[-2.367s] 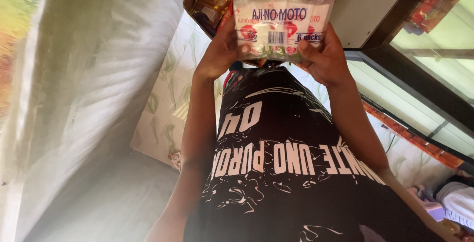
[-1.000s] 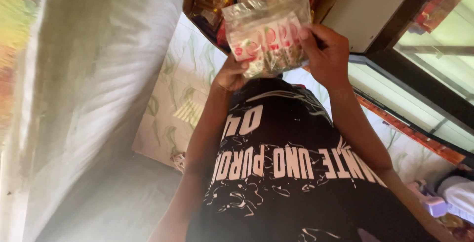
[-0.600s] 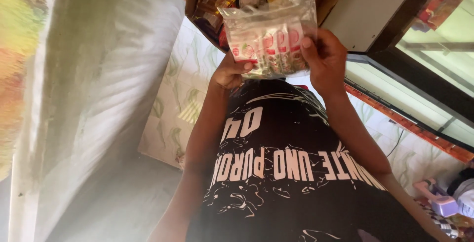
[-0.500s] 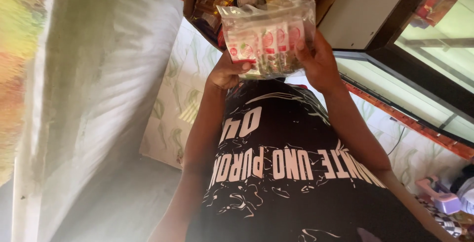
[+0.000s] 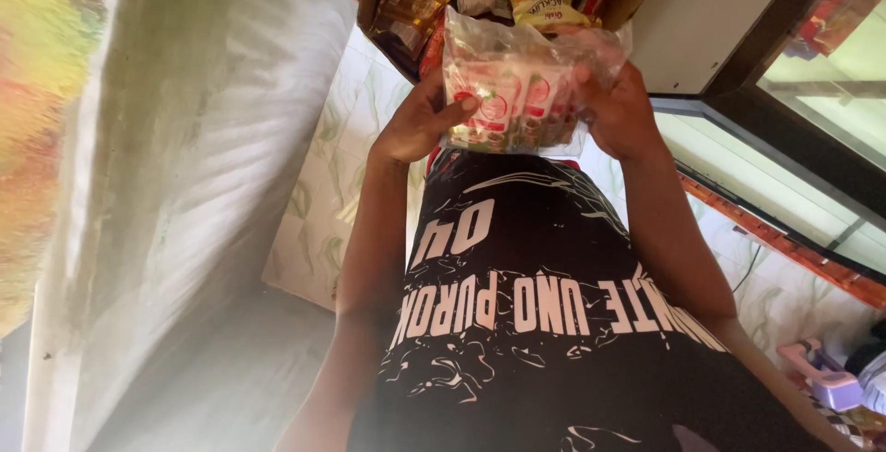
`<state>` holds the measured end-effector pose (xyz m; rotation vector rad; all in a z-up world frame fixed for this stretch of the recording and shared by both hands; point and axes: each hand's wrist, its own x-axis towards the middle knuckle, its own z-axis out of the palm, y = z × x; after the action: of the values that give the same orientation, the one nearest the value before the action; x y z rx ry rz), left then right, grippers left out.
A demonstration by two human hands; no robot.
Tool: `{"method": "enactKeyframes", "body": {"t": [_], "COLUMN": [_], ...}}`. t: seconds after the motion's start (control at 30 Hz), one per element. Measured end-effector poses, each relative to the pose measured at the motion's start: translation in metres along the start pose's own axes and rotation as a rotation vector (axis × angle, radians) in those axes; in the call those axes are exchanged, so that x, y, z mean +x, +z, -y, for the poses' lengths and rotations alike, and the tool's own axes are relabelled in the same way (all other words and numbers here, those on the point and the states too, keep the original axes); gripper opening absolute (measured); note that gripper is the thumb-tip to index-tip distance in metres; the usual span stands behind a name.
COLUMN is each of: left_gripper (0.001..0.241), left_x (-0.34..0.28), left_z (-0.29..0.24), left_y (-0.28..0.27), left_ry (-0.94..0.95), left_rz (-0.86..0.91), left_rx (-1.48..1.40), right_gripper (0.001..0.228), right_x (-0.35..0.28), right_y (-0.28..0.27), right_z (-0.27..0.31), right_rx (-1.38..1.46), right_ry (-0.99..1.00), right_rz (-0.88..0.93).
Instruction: Organize various packaged snacks and seasonings into a cardboard box and onto a shelf.
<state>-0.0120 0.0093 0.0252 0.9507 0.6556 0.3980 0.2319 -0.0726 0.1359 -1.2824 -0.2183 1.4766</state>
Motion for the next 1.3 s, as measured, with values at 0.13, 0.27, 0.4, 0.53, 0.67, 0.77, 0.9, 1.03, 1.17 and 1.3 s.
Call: {"method": "enactKeyframes", "body": {"t": [0.13,0.27,0.4,0.53,0.67,0.77,0.9,1.03,1.17,1.3], "left_gripper": [0.047,0.037,0.035,0.04,0.05,0.066,0.085,0.093,0.068,0.045], "left_x": [0.0,0.007,0.011,0.005,0.006,0.005,-0.004,-0.018,-0.01,-0.005], "left_z": [-0.003,0.012,0.041,0.031,0.025,0.004,-0.008,-0.003,0.037,-0.003], "left_y": [0.002,-0.006,-0.021,-0.015,-0.004,0.017,0.064,0.076,0.037,0.025], "left_ry": [-0.013,0.075,0.078,0.087,0.113,0.137,0.266,0.279,0.111,-0.095], "left_rz": [-0.033,-0.052,-0.03,-0.065,-0.064,-0.127,-0.484,-0.121,-0.241,-0.156], "left_rx": [0.002,-0.001,-0.332,-0.506,-0.367,-0.029,0.275,0.155,0.142,-0.589], "right_gripper": [0.035,0.04,0.057,0.041,0.034,0.031,0.045,0.053,0.059,0.037], "right_x": [0.037,0.041,0.03,0.03,0.033,0.011,-0.017,-0.027,-0.029,-0.006], "right_y": [-0.062,-0.061,-0.043,-0.07,-0.1,-0.076,-0.046,-0.023,-0.011,-0.039], "right_z": [-0.053,-0.055,-0.031,-0.059,-0.102,-0.087,-0.066,-0.061,-0.054,-0.09], "right_rx": [-0.147,-0.075,0.092,0.136,-0.276,-0.4,-0.631,-0.843,-0.84,-0.499], "right_ry": [-0.335,-0.321,-0.217,-0.128,-0.22,-0.302,-0.364,-0.454,-0.618,-0.434], "right_rz": [0.202,0.104,0.21,0.252,0.294,0.176,-0.005,-0.028,0.382,0.129]}}
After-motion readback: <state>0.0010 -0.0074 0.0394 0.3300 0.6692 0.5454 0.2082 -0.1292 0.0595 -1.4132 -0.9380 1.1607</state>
